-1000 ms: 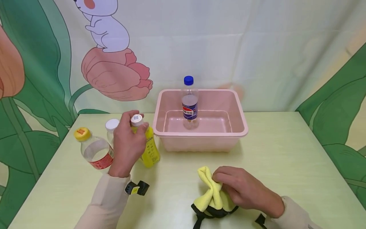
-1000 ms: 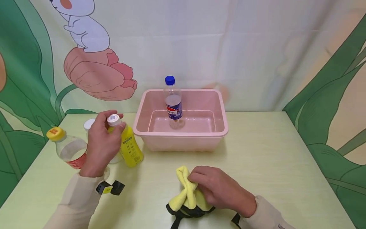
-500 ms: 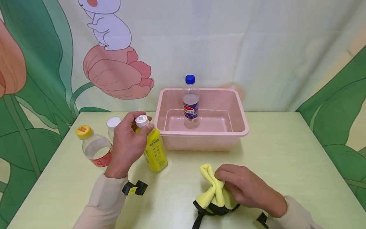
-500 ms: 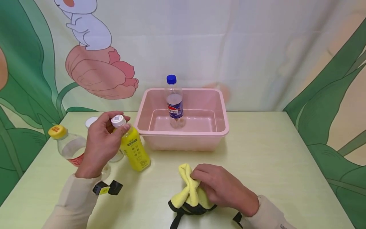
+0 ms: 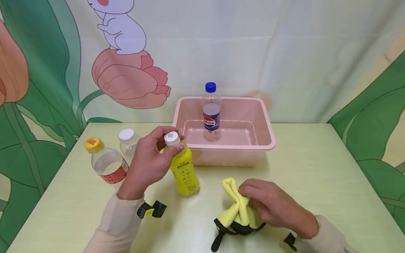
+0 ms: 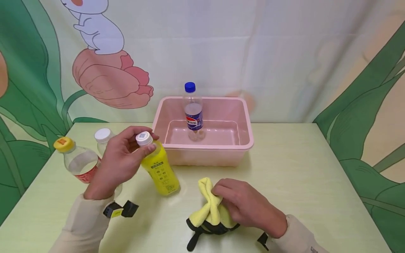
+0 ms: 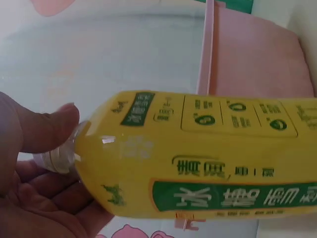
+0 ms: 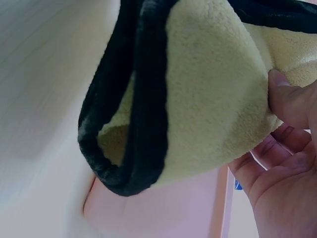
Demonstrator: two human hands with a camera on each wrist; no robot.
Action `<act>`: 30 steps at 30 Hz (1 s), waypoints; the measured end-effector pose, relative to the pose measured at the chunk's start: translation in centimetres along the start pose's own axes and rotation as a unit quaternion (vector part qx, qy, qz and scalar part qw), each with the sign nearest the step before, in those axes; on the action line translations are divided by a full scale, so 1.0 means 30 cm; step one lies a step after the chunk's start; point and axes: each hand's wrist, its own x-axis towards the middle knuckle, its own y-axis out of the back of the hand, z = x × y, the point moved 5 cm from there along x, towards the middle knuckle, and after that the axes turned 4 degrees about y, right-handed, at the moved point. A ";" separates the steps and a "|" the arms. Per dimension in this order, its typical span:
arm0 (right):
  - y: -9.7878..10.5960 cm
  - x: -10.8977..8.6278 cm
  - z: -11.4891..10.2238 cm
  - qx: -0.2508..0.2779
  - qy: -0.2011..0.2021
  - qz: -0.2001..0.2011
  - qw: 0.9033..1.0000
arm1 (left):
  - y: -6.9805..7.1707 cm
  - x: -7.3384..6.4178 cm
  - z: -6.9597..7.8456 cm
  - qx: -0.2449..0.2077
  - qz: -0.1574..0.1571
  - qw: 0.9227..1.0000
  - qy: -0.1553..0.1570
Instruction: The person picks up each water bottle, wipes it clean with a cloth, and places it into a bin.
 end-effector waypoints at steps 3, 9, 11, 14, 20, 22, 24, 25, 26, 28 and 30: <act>0.008 -0.001 0.004 -0.002 0.002 0.006 1.000 | -0.025 0.002 0.008 -0.011 -0.026 0.999 -0.024; 0.020 -0.003 0.004 0.003 -0.001 0.012 1.000 | -0.088 -0.006 0.034 -0.033 -0.072 0.993 -0.085; 0.027 -0.005 0.004 0.002 -0.007 0.014 1.000 | -0.114 -0.007 0.042 -0.035 -0.089 0.991 -0.097; 0.039 -0.006 0.007 -0.001 -0.021 0.013 1.000 | -0.150 -0.004 0.056 -0.042 -0.109 0.987 -0.114; 0.067 -0.010 0.017 -0.010 -0.039 0.019 0.999 | -0.203 0.012 0.074 -0.055 -0.138 0.982 -0.118; 0.076 -0.011 0.020 -0.014 -0.043 0.021 0.999 | -0.219 0.016 0.076 -0.060 -0.144 0.980 -0.122; 0.088 -0.010 0.023 -0.015 -0.048 0.023 0.998 | -0.233 0.019 0.078 -0.065 -0.149 0.978 -0.132; 0.094 -0.009 0.024 -0.017 -0.050 0.025 0.998 | -0.239 0.020 0.080 -0.067 -0.149 0.977 -0.138; 0.100 -0.008 0.026 -0.019 -0.050 0.029 0.998 | -0.245 0.021 0.082 -0.070 -0.150 0.976 -0.144; 0.114 -0.005 0.030 -0.022 -0.050 0.038 0.998 | -0.257 0.022 0.086 -0.073 -0.155 0.974 -0.151; 0.127 0.000 0.033 -0.021 -0.044 0.050 0.998 | -0.268 0.024 0.089 -0.067 -0.160 0.972 -0.155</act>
